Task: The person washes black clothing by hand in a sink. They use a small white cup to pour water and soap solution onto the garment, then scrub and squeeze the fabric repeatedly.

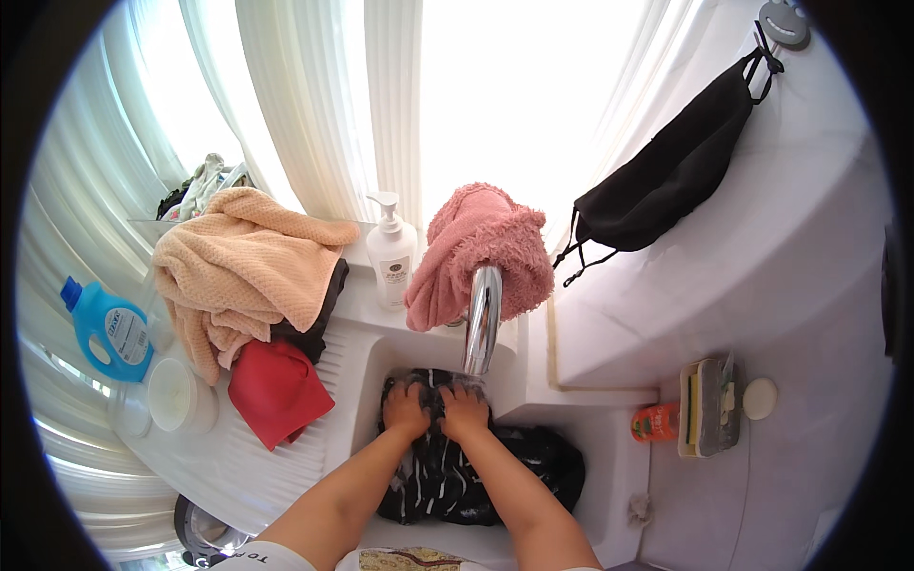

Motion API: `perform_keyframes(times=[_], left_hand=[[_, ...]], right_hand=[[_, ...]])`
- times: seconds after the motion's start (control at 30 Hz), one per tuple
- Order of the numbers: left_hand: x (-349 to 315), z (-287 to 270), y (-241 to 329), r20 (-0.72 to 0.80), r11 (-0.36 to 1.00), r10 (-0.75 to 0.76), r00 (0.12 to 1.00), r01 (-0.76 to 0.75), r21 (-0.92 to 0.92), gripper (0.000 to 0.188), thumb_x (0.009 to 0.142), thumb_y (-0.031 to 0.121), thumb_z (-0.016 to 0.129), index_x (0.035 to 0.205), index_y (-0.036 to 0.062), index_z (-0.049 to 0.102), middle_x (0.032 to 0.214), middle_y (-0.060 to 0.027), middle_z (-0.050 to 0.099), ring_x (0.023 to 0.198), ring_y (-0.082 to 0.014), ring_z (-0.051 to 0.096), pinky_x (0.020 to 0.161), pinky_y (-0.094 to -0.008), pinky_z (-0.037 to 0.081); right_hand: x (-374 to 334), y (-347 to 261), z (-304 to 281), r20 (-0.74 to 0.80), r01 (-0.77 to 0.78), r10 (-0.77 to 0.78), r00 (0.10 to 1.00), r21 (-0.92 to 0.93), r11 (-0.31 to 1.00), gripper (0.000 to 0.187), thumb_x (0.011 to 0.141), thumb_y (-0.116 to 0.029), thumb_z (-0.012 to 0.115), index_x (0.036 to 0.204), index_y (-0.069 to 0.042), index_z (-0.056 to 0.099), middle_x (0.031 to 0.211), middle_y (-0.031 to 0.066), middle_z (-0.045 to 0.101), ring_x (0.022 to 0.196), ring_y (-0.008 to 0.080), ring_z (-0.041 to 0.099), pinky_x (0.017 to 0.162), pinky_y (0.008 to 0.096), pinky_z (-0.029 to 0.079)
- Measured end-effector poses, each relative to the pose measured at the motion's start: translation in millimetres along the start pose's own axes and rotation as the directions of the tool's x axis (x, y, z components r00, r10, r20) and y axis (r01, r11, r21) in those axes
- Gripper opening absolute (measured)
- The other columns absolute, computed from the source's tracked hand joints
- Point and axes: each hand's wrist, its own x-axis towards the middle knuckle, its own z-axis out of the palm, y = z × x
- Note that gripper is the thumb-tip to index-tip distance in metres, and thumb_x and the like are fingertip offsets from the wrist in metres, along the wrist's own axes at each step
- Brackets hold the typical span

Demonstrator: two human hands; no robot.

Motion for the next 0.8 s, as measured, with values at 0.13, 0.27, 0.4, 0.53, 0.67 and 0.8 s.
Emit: perform_keyframes(times=[0.13, 0.27, 0.4, 0.53, 0.67, 0.8], left_hand=[[-18.4, 15.3, 6.5, 0.079, 0.864, -0.374, 0.924, 0.378, -0.333, 0.072, 0.088, 0.055, 0.055, 0.146, 0.016, 0.036, 0.143, -0.0206, 0.042, 0.136, -0.0378, 0.035, 0.109, -0.0506, 0.032], [-16.3, 34.2, -26.7, 0.399, 0.004, -0.365, 0.841, 0.43, -0.903, 0.078, 0.087, 0.068, 0.051, 0.137, 0.0083, 0.046, 0.128, -0.0173, 0.055, 0.115, -0.0326, 0.056, 0.096, -0.0462, 0.046], [-45.2, -8.2, -20.9, 0.442, -0.409, 0.138, 0.886, 0.458, -0.789, 0.064, 0.089, 0.068, 0.046, 0.093, 0.0077, 0.065, 0.091, -0.0123, 0.068, 0.08, -0.0287, 0.067, 0.075, -0.0423, 0.054], [-16.5, 49.7, -68.4, 0.068, -0.093, 0.346, 0.936, 0.107, -0.99, 0.045, 0.09, 0.047, 0.049, 0.096, 0.0053, 0.065, 0.095, -0.015, 0.068, 0.086, -0.0311, 0.067, 0.081, -0.0448, 0.054], [-86.4, -35.3, -23.6, 0.458, -0.553, 0.32, 0.83, 0.556, -0.621, 0.053, 0.089, 0.051, 0.05, 0.106, 0.0034, 0.066, 0.105, -0.0167, 0.068, 0.102, -0.0329, 0.064, 0.094, -0.0513, 0.049], [-103.7, -45.1, -7.4, 0.416, -0.518, 0.344, 0.842, 0.539, -0.663, 0.078, 0.085, 0.074, 0.045, 0.125, 0.009, 0.059, 0.127, -0.0132, 0.06, 0.113, -0.0341, 0.059, 0.101, -0.0498, 0.044]], right_hand=[[-9.9, -10.9, 40.4, -0.055, -0.3, 0.308, 0.95, 0.114, 0.947, 0.061, 0.07, -0.034, 0.076, 0.125, -0.01, 0.06, 0.111, 0.015, 0.065, 0.105, 0.0344, 0.061, 0.095, 0.0482, 0.045], [-32.9, -29.1, -13.5, 0.075, -0.125, 0.1, 0.992, 0.556, 0.822, 0.046, 0.065, -0.024, 0.071, 0.111, -0.015, 0.071, 0.095, 0.0101, 0.071, 0.086, 0.0231, 0.067, 0.078, 0.0362, 0.052], [-67.8, -61.5, -87.9, 0.099, 0.014, -0.261, 0.96, 0.916, 0.4, 0.036, 0.063, -0.014, 0.066, 0.098, -0.007, 0.073, 0.088, 0.0047, 0.068, 0.082, 0.014, 0.062, 0.077, 0.0283, 0.048], [-92.3, -81.8, -139.1, -0.119, 0.143, -0.532, 0.838, 0.99, 0.004, 0.038, 0.061, -0.001, 0.058, 0.097, -0.001, 0.07, 0.089, 0.0043, 0.067, 0.084, 0.0143, 0.061, 0.08, 0.0266, 0.047], [-88.5, -44.9, -121.1, -0.105, 0.058, -0.208, 0.973, 0.973, -0.222, 0.042, 0.064, 0.004, 0.053, 0.104, 0.002, 0.066, 0.103, 0.0096, 0.066, 0.097, 0.02, 0.064, 0.09, 0.0308, 0.05], [-105.6, -51.2, -61.1, -0.374, 0.323, -0.049, 0.926, 0.721, 0.613, 0.059, 0.08, -0.03, 0.068, 0.134, -0.012, 0.053, 0.143, 0.0205, 0.04, 0.131, 0.0354, 0.041, 0.109, 0.0451, 0.033]])
